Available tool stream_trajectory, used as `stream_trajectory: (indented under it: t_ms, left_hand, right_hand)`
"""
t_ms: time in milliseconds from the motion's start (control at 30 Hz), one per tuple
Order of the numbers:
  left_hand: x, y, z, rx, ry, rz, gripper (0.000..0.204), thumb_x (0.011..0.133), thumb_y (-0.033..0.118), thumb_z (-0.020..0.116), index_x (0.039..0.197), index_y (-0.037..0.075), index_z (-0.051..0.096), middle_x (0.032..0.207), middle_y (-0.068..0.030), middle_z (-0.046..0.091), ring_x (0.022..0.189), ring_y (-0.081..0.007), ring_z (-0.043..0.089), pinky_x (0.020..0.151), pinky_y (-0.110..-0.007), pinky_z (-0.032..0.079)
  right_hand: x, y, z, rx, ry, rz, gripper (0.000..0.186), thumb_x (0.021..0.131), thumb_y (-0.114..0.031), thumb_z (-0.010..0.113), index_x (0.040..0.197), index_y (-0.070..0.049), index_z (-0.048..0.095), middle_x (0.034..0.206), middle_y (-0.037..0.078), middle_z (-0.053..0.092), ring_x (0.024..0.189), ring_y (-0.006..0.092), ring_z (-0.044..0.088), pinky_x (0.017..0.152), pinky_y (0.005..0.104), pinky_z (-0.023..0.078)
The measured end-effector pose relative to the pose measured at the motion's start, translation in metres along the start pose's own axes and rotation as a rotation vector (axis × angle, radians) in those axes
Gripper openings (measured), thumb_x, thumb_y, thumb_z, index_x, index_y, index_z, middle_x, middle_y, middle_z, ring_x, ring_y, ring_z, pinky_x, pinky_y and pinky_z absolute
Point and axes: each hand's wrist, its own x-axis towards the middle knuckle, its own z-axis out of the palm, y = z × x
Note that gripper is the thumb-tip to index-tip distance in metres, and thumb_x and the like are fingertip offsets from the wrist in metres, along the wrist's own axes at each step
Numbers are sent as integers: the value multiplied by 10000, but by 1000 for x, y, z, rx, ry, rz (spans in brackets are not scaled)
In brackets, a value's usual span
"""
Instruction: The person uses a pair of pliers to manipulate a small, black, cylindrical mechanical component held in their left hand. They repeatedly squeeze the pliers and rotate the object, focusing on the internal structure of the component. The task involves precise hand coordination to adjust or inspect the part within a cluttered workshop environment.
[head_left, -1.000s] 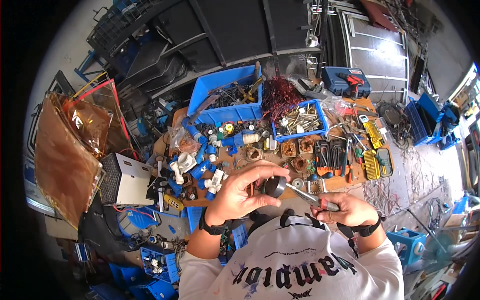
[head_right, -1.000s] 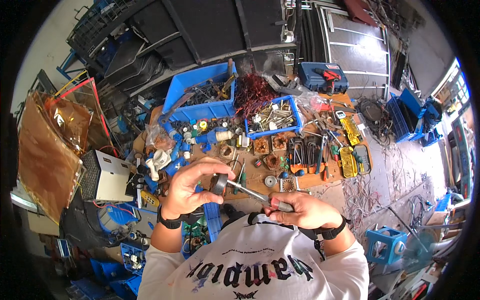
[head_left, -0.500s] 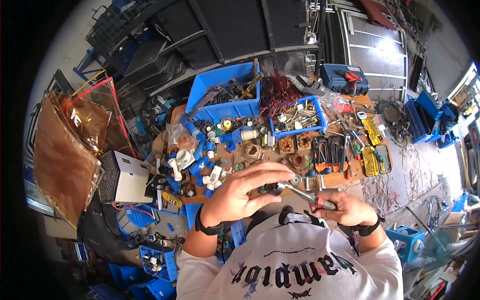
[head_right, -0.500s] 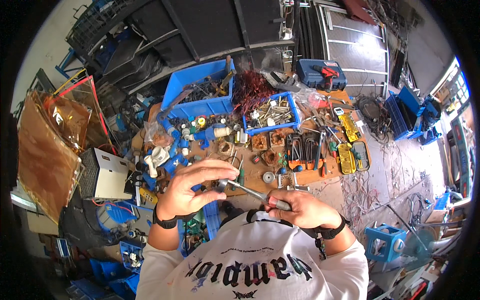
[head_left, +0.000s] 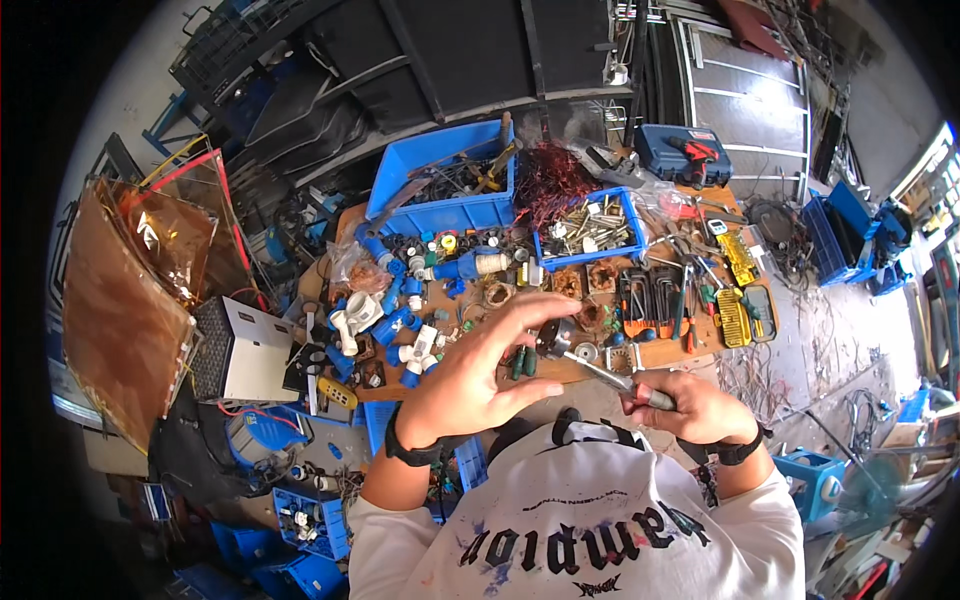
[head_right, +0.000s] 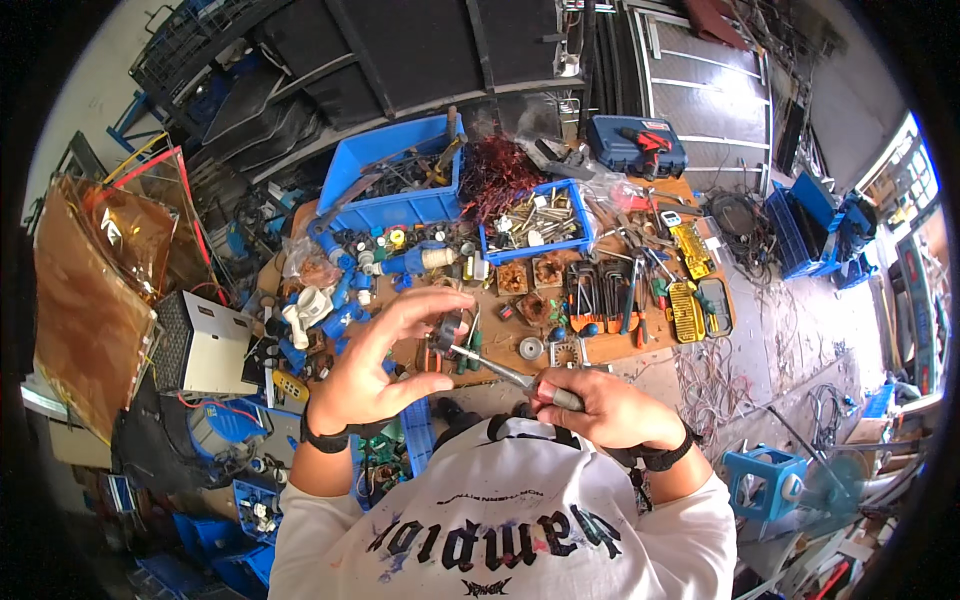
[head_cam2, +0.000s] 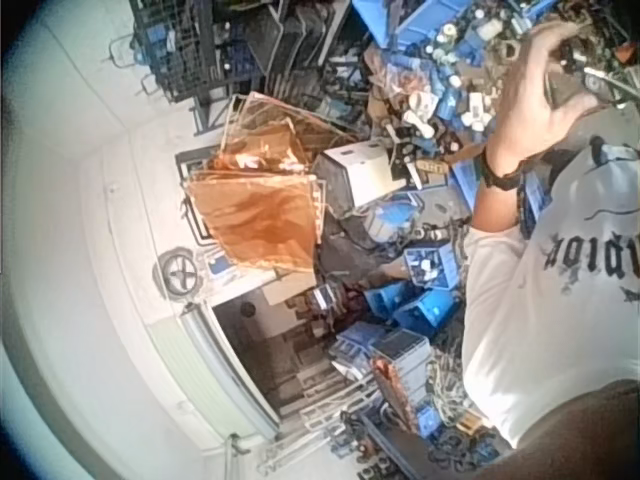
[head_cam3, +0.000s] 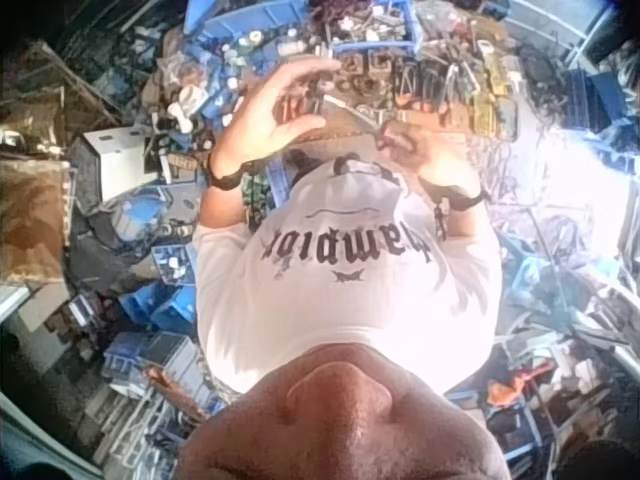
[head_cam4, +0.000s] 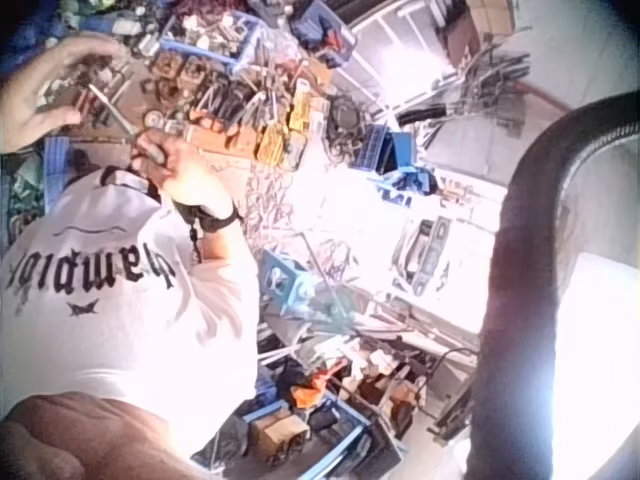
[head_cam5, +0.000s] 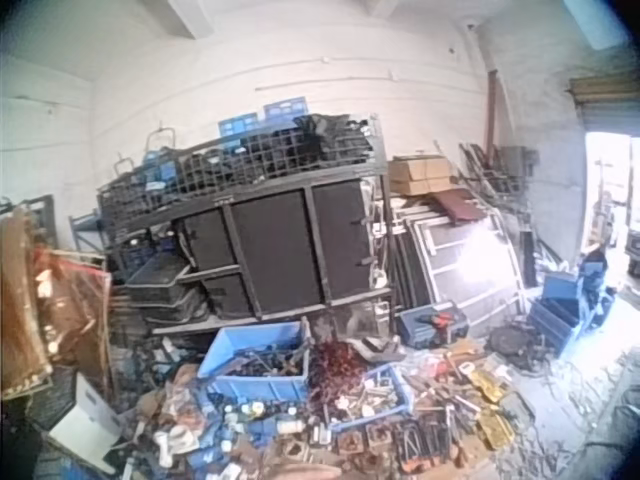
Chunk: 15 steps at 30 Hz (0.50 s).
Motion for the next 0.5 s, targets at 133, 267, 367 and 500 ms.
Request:
stream_trajectory:
  t_ms: [133,267,367,500]
  left_hand:
    - [6,-19,-14,48,-157,196,431,818,136,745,1219,49,612,1205,-115,638,1162,-302,594,968,-377,465]
    - [4,-17,-10,168,-81,88,340,872,147,706,1181,44,609,1088,-115,651,869,-264,656,706,-383,507]
    - [-3,-16,1,341,23,-29,290,908,246,676,1086,32,597,896,-140,649,713,-289,635,608,-387,474]
    - [-2,-2,-2,446,-110,-177,334,890,258,694,1103,32,574,900,-147,645,775,-316,642,660,-387,500]
  right_hand:
    - [-2,-2,0,57,-29,22,139,933,-134,634,986,-26,564,912,86,669,866,226,643,781,334,485]
    - [1,-1,2,105,-14,67,141,931,-144,636,997,-35,576,907,85,665,857,234,635,784,341,486]
    - [2,-3,3,19,38,58,148,924,-145,641,1014,-40,588,907,95,663,855,236,633,782,350,488]
    - [-1,-4,0,-103,41,63,149,915,-124,638,1028,-39,591,904,107,659,851,246,633,779,350,488]
